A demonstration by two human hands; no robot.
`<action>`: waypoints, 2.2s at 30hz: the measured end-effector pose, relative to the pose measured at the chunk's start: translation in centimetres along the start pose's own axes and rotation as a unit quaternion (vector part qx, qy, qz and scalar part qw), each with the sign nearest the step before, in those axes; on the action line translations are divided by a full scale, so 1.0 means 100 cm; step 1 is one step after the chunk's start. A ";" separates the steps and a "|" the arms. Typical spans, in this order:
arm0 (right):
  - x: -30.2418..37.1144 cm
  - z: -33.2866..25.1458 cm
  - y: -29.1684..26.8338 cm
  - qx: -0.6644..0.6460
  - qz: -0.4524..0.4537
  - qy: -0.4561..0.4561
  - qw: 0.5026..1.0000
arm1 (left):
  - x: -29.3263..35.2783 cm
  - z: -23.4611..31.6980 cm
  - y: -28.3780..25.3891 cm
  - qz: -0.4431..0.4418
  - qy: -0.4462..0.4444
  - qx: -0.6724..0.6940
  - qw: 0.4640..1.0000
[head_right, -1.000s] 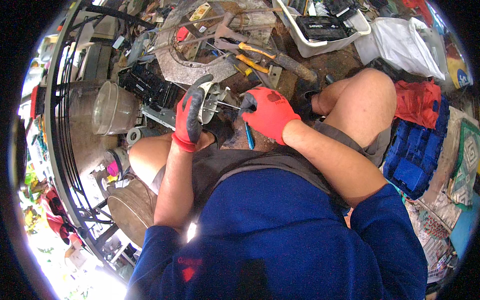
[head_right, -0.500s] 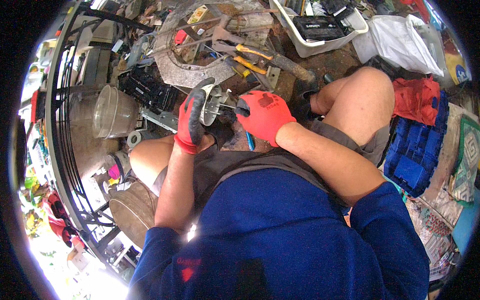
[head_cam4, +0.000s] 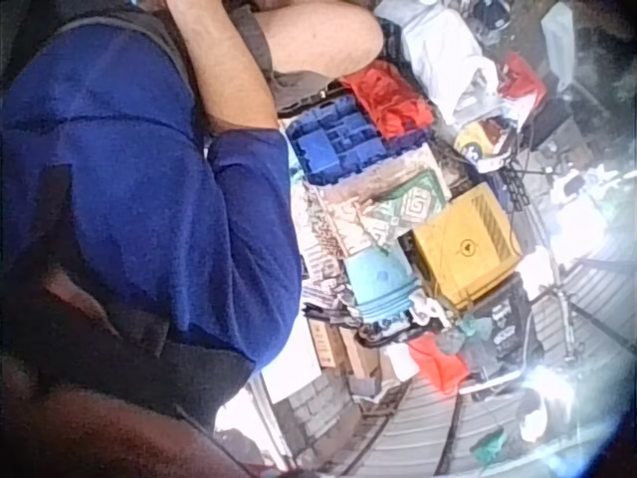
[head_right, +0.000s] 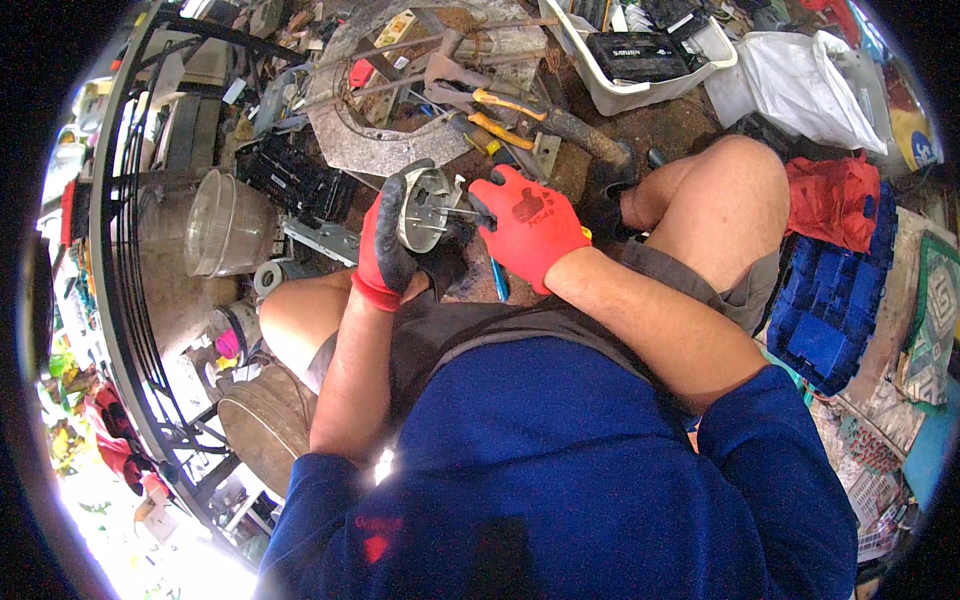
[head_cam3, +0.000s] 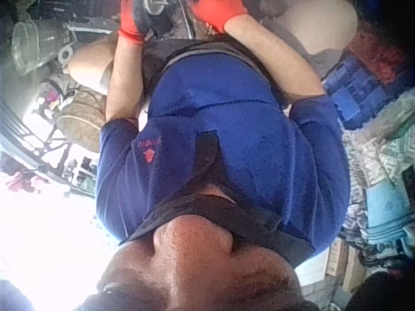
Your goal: The person sits on the floor and uses a screwdriver to pry and adjust a white circular metal part. They repeatedly insert the tool into the part's center and edges, rotating it to manipulate internal components.
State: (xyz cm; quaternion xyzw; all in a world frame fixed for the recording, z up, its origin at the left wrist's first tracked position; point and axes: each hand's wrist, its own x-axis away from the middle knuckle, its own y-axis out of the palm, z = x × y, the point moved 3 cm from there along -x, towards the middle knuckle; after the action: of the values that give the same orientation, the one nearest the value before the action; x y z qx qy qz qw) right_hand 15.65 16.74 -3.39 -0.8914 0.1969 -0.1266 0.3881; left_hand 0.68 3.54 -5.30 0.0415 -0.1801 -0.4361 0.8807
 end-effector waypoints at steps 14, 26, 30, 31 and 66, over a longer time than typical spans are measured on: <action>-0.007 -0.005 0.012 -0.186 0.041 -0.037 0.981 | 0.001 -0.020 0.004 -0.037 -0.055 0.111 0.992; -0.004 -0.004 0.013 -0.172 0.010 0.028 0.985 | 0.018 -0.025 0.018 -0.011 0.053 -0.079 0.995; -0.007 0.000 0.016 -0.194 0.025 -0.006 0.981 | 0.018 -0.024 0.021 -0.020 0.014 -0.003 1.000; -0.007 0.000 0.016 -0.189 0.040 -0.008 0.981 | 0.017 -0.022 0.021 -0.027 0.021 -0.002 0.999; -0.011 0.000 0.018 -0.179 0.006 0.022 0.984 | 0.014 -0.028 0.021 -0.020 0.031 -0.041 0.998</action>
State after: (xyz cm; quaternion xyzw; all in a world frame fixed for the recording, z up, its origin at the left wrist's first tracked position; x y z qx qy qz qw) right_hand 14.24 16.13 -4.81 -0.9423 0.2302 -0.1067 0.2184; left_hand 3.99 3.48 -7.01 0.0221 -0.1338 -0.4590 0.8780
